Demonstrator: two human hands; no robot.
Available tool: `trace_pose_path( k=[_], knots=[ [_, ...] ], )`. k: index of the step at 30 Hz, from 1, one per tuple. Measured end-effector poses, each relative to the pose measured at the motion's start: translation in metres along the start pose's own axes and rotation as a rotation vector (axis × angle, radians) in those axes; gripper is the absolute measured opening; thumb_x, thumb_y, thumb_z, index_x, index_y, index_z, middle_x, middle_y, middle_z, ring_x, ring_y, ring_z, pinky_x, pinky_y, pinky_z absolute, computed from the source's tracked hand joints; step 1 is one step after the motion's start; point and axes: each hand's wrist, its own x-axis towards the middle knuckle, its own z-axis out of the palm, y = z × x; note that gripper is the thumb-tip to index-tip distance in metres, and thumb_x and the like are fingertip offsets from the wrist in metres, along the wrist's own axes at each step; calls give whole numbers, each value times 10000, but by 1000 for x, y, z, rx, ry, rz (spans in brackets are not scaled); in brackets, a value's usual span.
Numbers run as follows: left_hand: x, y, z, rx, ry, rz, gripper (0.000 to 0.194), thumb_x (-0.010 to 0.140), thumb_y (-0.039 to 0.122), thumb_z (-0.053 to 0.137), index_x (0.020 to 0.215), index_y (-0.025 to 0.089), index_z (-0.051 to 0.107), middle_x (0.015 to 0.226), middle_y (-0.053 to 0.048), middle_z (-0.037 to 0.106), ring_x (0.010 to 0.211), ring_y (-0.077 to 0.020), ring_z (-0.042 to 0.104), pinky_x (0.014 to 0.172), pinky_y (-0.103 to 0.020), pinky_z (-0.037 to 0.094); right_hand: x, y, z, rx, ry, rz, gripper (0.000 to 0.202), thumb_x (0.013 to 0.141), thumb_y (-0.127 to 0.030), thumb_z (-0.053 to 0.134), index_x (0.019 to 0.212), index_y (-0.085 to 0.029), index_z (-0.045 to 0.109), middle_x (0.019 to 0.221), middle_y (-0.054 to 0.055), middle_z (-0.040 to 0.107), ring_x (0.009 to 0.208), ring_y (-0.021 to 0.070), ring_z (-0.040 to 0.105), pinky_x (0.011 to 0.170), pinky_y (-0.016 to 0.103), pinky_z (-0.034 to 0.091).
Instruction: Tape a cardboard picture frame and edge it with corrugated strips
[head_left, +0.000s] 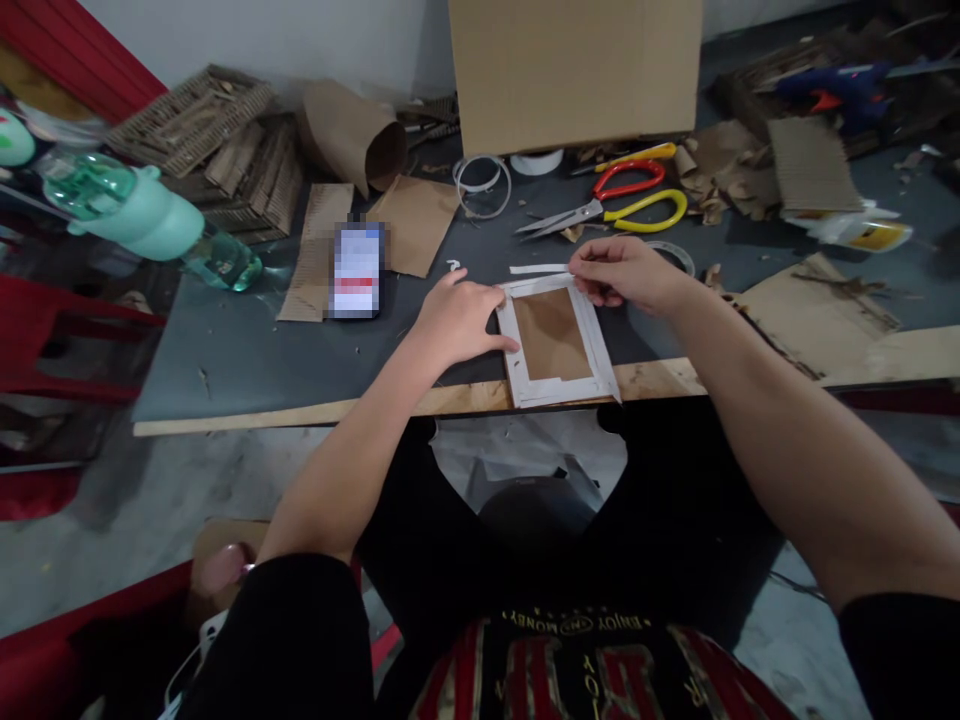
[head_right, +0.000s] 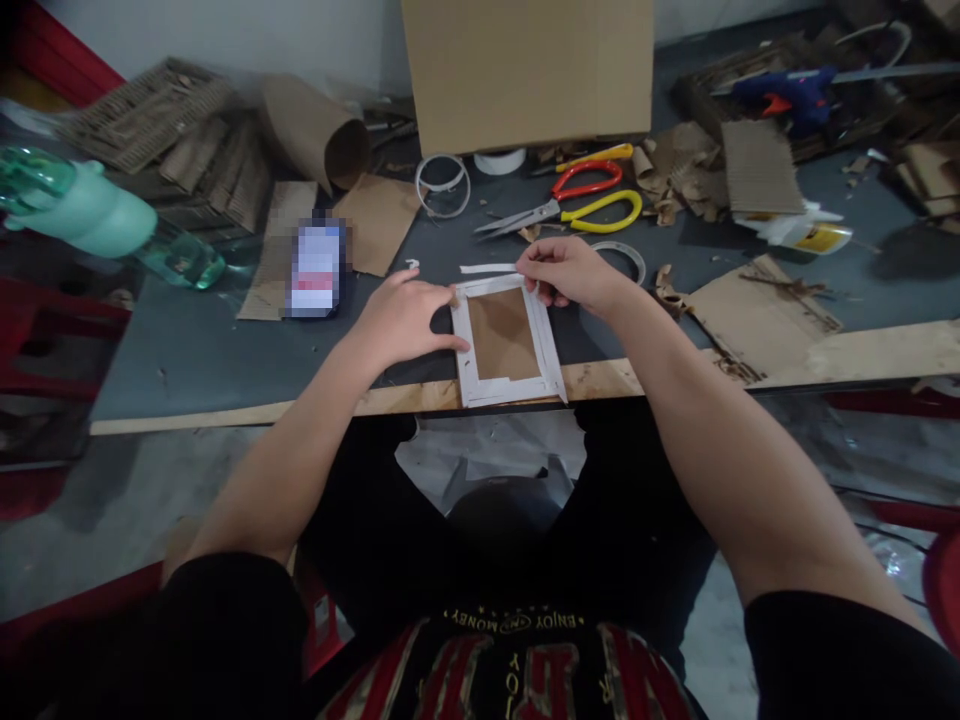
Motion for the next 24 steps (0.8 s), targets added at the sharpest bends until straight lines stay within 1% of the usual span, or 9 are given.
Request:
trace_pose_path(
  k=[4,6,8,10,12,14,18,21,24],
  knots=[
    [-2,-7,-1,12,99,-31,290,846,512,914,972,276,801,1036,-81,870,1031,-335,805,1121,-551,567,-2,0,1,-45,-43,-5,414,838,-524,938,742,-237,655,508,-52,530,430,88,448,371,238,245],
    [-1,-6,-6,15,135,-116,209,900,439,866,1018,274,815,1059,-88,869,1037,-330,797,1052,-508,590,-3,-2,2,-79,-49,26,399,854,-505,929,754,-234,654,504,-59,517,430,83,454,368,225,259],
    [0,0,-12,-2,128,-224,151,966,358,786,1074,261,826,1108,-89,866,1077,-315,790,1017,-458,593,-5,-6,2,-120,-43,69,357,888,-454,912,777,-227,659,517,-57,526,439,75,461,378,209,290],
    [1,6,-16,-52,103,-297,150,1011,290,714,1093,249,833,1153,-82,862,1121,-294,781,1013,-417,589,-7,-10,2,-166,-54,102,322,918,-417,895,799,-222,668,532,-47,544,446,69,456,393,201,319],
    [4,8,-16,-137,86,-312,157,1020,243,689,1062,238,841,1155,-71,863,1120,-271,779,1010,-393,592,-8,-13,1,-209,-84,114,320,926,-422,895,804,-221,677,535,-41,549,445,68,439,404,204,336],
    [8,7,-12,-243,82,-301,148,1012,203,696,1007,227,842,1137,-59,866,1100,-247,783,1013,-379,599,-8,-15,1,-235,-113,119,319,920,-427,903,804,-222,688,539,-38,549,446,71,433,415,211,354],
    [13,0,-2,-414,66,-312,129,982,169,742,898,215,830,1136,-54,867,1090,-224,792,1029,-377,614,-8,-15,2,-245,-103,136,267,935,-365,876,796,-225,696,547,-40,545,455,81,435,429,226,368],
    [14,-1,1,-457,71,-339,127,960,141,768,879,216,832,1177,-56,862,1097,-217,790,1075,-390,607,-9,-15,4,-263,-92,152,229,954,-302,833,795,-227,687,549,-43,538,462,86,431,438,234,367],
    [14,1,2,-471,64,-355,123,947,137,787,869,219,834,1194,-49,858,1096,-211,789,1104,-390,595,-9,-17,5,-277,-75,163,210,964,-281,806,801,-232,682,548,-42,536,470,95,437,446,243,373]
  ],
)
